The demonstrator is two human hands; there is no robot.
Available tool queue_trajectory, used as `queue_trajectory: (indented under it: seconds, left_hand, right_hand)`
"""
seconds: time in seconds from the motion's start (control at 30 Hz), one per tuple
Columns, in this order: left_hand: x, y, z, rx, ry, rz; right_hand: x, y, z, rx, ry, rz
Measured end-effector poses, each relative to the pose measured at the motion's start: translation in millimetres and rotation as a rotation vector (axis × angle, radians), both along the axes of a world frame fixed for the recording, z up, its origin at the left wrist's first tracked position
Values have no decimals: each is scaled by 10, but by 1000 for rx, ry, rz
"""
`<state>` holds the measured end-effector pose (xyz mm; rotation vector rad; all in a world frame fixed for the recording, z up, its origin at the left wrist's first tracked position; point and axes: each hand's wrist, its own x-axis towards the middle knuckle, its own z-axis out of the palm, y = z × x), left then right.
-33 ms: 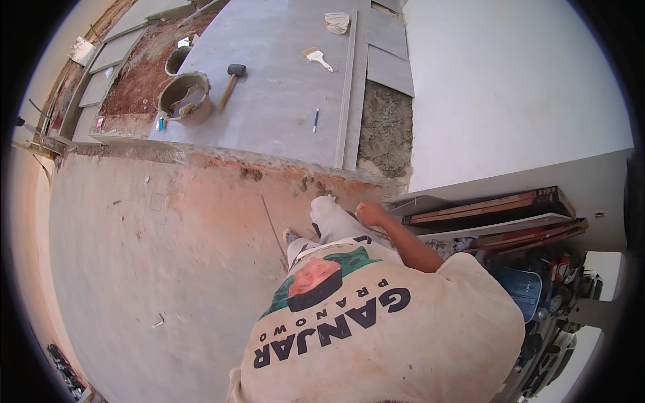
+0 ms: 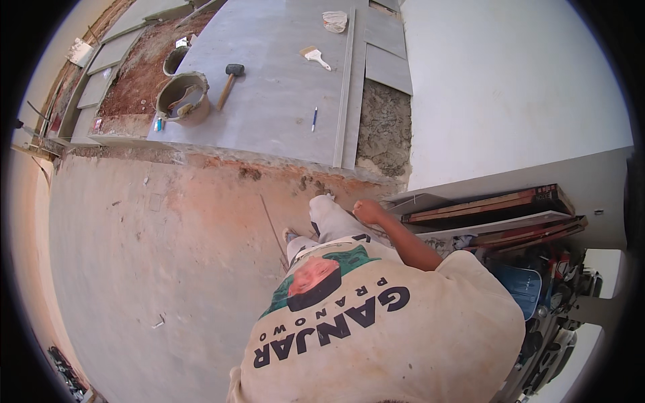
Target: The person positions large rectangular tiles onto a floor surface, aligning them with existing tiles and using a metal straight edge to check for straightness. The person then uses a pen to mark the tiles and a measuring tape to measure the floor area. The person handles the tiles by hand, lifting and placing them into position.
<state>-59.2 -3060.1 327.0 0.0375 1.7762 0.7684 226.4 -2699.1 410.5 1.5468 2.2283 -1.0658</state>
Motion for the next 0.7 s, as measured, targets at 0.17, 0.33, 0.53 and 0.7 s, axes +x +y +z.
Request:
queue_trajectory:
  seconds: [0.17,0.33,0.53,0.7]
  left_hand:
    - [-31,85,-60,20,-28,-25]
    - [4,241,-134,40,-61,-48]
    - [62,620,-130,83,-102,-92]
    - [147,1106,-248,145,-149,-117]
  right_hand:
    - [-397,191,261,-19,5,41]
    - [-455,446,237,43,-14,160]
    - [-452,579,400,125,51,57]
    - [-125,489,446,77,5,23]
